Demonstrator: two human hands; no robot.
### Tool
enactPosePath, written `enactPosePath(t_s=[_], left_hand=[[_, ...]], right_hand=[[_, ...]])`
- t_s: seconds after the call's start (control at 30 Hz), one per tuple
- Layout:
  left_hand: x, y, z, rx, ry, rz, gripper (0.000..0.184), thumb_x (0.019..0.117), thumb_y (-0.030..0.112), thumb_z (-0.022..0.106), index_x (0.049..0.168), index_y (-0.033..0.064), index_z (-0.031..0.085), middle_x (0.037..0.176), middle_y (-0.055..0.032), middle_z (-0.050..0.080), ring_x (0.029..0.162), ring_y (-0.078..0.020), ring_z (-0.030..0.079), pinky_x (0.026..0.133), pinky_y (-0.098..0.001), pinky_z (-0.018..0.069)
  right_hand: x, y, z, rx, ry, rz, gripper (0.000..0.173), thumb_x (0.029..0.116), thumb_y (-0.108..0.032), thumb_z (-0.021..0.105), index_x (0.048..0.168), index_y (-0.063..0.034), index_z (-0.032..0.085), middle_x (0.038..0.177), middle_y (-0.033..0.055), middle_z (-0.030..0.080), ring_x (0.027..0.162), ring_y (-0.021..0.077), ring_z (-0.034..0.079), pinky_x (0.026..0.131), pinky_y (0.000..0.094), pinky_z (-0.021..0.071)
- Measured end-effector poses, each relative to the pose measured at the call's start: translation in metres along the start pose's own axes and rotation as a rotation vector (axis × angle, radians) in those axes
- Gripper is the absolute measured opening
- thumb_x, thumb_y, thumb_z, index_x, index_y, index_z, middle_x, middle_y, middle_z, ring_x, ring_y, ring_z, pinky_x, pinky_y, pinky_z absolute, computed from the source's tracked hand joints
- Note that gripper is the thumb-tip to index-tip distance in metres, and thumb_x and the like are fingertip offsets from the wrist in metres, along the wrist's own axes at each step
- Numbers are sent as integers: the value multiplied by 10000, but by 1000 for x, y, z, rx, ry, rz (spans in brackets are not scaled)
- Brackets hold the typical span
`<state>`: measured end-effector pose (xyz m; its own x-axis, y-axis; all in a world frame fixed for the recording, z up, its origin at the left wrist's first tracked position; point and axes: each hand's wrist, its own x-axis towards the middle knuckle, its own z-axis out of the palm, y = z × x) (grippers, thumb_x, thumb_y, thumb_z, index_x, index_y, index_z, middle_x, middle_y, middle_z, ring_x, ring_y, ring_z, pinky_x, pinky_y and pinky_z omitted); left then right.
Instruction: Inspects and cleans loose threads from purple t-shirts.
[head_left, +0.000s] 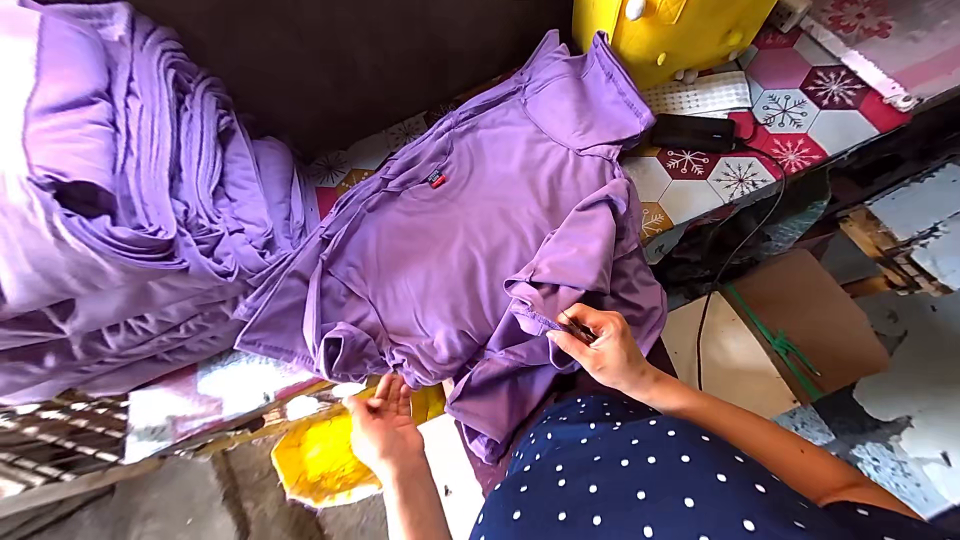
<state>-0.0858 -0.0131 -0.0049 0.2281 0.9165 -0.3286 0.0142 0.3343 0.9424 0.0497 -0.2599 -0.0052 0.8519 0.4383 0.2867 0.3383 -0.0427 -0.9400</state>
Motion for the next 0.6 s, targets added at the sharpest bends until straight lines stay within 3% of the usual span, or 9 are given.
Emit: enactPosePath(t_s=[0.03,0.07,0.13,0.2,0.27,0.33,0.37,0.5,0.6], left_hand=[[-9,2,2,68,-84,-48,527,1138,355,194,782,158,529,726,57,723,695,-73,717,672,-246,598],[-25,5,10,154,-244,-109,576,1134,372,164,804,137,574,751,46,736,725,-80,722,710,-253,599],[-56,7,38,213,-590,-259,585,1129,378,131,1021,78,621,891,-3,773,833,-122,748,795,-288,605],[-74,-2,66,75,-791,-368,403,1122,273,209,1189,50,538,956,-52,770,868,-160,754,827,-314,612],[-84,-8,88,-103,-789,-438,157,1058,36,376,1141,38,510,862,-60,715,753,-140,719,771,-295,618],[-90,-8,100,-174,-729,-395,203,969,-136,472,1052,46,504,770,-46,720,681,-122,716,719,-275,621],[-92,-8,102,-190,-722,-344,234,939,-168,496,1030,48,500,749,-46,720,677,-128,720,724,-284,623],[-101,-7,100,-205,-742,-125,283,871,-175,578,999,67,508,725,-19,713,671,-120,716,725,-294,624],[-106,-11,99,-186,-767,20,308,835,-165,644,986,80,533,780,-3,729,704,-97,719,721,-279,625]], right_hand=[[-1,1,0,7,-7,-28,153,923,-119,695,916,33,712,755,28,667,660,-46,537,623,109,441],[-2,3,-1,9,-15,-55,145,921,-109,698,925,35,715,784,45,690,691,-34,574,655,116,472],[-5,4,-2,5,-25,-99,138,918,-96,699,927,42,713,804,66,704,719,-18,602,685,124,494],[-7,6,-3,-18,-39,-135,132,919,-89,694,925,42,712,804,74,704,722,-8,609,690,124,497],[-10,7,-7,-105,-74,-137,132,924,-106,685,923,22,718,788,83,706,704,39,624,671,166,510],[-12,6,-13,-215,-114,-63,162,933,-162,677,932,-7,725,778,92,706,686,113,645,641,263,528],[-11,5,-16,-226,-109,-24,195,943,-197,683,953,-9,732,806,94,712,710,118,655,659,276,541],[-1,-8,-17,-73,98,-75,276,913,-221,764,1039,24,748,926,53,688,755,-29,561,667,104,466],[10,-16,-11,-68,86,-130,188,904,-163,771,972,12,762,949,65,711,830,9,643,744,139,536]])
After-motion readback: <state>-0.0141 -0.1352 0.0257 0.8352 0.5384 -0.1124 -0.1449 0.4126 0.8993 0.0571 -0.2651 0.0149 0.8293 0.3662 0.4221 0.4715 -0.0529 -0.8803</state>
